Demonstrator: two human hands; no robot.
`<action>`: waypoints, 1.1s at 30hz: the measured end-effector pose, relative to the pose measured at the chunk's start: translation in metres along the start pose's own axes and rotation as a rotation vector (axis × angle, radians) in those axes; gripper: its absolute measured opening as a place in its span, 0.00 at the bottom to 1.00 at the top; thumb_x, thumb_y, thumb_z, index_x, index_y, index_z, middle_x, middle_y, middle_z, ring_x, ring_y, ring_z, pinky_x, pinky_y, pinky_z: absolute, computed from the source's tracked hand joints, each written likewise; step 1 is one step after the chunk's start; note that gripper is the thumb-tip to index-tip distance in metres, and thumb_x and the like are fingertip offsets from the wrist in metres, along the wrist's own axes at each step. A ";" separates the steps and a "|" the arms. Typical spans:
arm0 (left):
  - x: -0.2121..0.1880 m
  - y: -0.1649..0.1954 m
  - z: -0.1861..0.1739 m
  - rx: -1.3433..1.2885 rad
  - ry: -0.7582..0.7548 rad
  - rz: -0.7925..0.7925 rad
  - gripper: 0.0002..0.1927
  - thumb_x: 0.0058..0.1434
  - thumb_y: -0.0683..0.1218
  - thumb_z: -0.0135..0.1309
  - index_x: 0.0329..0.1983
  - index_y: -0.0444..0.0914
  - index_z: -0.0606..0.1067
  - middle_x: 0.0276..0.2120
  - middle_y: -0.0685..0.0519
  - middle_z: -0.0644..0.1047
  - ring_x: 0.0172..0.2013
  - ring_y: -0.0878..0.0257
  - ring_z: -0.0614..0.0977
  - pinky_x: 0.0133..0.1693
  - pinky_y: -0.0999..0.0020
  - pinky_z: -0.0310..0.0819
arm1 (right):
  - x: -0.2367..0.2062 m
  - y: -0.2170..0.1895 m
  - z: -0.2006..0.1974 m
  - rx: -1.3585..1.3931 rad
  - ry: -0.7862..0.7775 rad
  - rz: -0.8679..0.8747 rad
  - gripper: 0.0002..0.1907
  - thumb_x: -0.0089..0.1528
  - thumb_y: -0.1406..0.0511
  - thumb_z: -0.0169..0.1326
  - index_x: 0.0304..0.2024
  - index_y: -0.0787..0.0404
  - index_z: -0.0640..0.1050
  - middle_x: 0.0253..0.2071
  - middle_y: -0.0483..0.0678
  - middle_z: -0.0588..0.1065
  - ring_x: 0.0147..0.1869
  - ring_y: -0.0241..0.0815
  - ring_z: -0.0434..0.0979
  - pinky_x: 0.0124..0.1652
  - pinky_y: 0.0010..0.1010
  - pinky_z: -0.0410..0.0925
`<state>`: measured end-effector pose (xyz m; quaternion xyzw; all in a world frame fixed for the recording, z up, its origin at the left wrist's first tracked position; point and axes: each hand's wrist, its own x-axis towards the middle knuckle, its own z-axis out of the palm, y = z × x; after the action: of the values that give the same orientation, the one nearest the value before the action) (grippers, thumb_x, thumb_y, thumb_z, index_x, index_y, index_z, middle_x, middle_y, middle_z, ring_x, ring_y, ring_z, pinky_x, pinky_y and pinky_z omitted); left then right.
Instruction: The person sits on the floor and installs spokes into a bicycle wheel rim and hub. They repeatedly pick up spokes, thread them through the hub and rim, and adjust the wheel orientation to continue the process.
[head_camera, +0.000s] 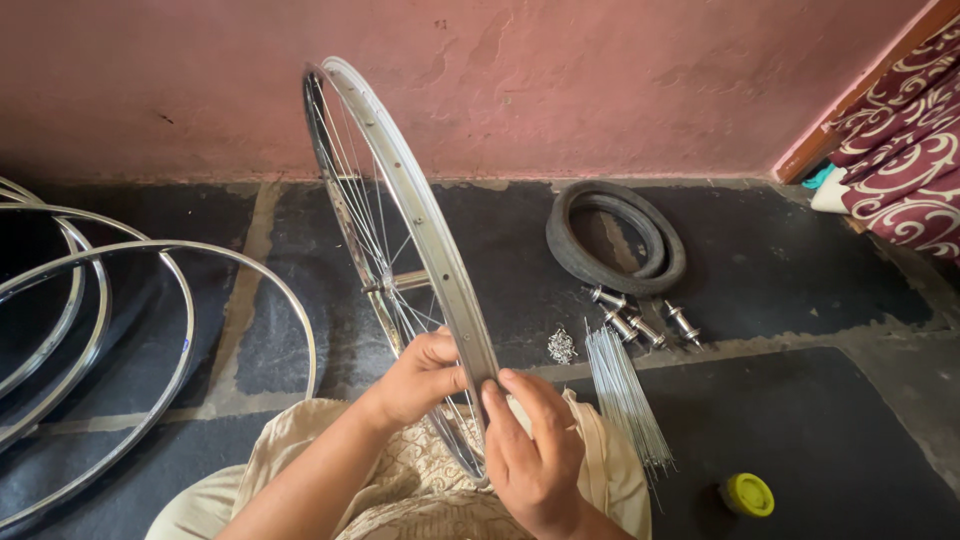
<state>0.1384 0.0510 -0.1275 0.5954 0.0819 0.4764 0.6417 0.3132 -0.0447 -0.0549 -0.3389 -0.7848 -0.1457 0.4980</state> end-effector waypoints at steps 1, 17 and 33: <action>0.000 0.001 0.001 0.078 -0.002 0.028 0.08 0.69 0.45 0.58 0.43 0.35 0.82 0.38 0.56 0.81 0.42 0.66 0.80 0.47 0.67 0.75 | -0.002 0.002 0.000 0.015 -0.003 0.010 0.17 0.57 0.77 0.59 0.49 0.70 0.79 0.54 0.58 0.73 0.54 0.55 0.79 0.49 0.38 0.75; -0.002 0.004 0.009 0.103 0.065 0.015 0.11 0.67 0.49 0.61 0.45 0.37 0.82 0.45 0.56 0.76 0.51 0.62 0.72 0.56 0.61 0.66 | -0.013 0.009 0.000 0.076 -0.045 0.070 0.20 0.60 0.76 0.57 0.55 0.67 0.76 0.56 0.60 0.72 0.52 0.53 0.79 0.47 0.35 0.75; 0.006 0.014 0.015 0.428 0.015 0.011 0.15 0.74 0.54 0.49 0.46 0.40 0.81 0.45 0.57 0.78 0.52 0.61 0.73 0.67 0.54 0.54 | 0.001 0.014 -0.002 0.089 -0.033 0.049 0.16 0.59 0.76 0.61 0.50 0.66 0.79 0.55 0.58 0.74 0.49 0.49 0.79 0.46 0.33 0.75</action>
<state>0.1446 0.0431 -0.1088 0.7148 0.1828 0.4561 0.4976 0.3237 -0.0348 -0.0545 -0.3381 -0.7900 -0.0930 0.5030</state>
